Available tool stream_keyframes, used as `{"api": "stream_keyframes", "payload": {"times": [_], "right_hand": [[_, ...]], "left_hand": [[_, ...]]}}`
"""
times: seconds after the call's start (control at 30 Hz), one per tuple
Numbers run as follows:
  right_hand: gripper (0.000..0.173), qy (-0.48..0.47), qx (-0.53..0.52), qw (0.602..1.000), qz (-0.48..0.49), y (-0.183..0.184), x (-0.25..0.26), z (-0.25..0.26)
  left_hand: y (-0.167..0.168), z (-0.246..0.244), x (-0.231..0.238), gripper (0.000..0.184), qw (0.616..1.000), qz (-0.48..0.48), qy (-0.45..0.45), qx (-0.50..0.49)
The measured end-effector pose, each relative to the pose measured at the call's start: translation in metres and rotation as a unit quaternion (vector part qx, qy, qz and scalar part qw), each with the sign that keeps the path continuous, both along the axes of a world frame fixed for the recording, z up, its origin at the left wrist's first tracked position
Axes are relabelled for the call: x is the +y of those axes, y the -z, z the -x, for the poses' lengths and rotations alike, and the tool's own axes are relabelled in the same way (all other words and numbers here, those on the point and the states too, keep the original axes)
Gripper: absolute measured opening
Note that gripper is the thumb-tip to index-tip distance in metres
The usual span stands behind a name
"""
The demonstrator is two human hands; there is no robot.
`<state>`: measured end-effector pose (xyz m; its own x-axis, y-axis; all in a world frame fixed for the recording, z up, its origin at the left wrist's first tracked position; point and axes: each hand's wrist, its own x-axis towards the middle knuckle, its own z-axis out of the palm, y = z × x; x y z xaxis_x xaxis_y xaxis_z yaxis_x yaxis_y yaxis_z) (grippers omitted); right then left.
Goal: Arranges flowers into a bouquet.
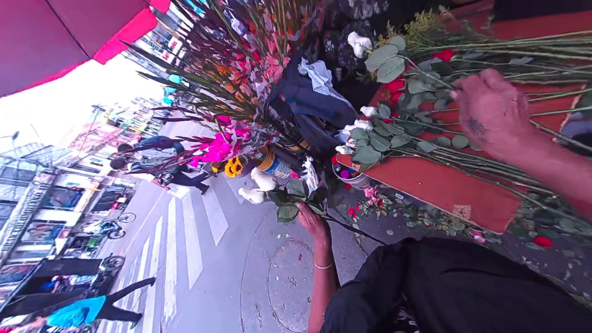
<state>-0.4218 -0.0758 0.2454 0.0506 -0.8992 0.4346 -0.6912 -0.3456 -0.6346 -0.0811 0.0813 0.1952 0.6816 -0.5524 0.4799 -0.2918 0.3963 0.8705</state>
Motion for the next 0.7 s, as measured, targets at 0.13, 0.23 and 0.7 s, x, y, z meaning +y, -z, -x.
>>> {"api": "stream_keyframes", "payload": {"times": [0.13,0.23,0.7], "right_hand": [[0.020,-0.149,-0.228,0.960,-0.061,-0.059,0.053,-0.070],[0.018,-0.352,-0.435,0.796,-0.231,-0.044,0.099,-0.132],[0.022,-0.402,-0.396,0.784,-0.260,0.102,0.140,-0.228]], "left_hand": [[-0.006,-0.014,-0.024,0.044,0.998,-0.016,0.041,0.037],[-0.023,-0.020,-0.025,0.036,0.994,0.021,0.099,0.050],[-0.014,-0.012,0.006,0.062,0.974,0.124,0.159,0.103]]}}
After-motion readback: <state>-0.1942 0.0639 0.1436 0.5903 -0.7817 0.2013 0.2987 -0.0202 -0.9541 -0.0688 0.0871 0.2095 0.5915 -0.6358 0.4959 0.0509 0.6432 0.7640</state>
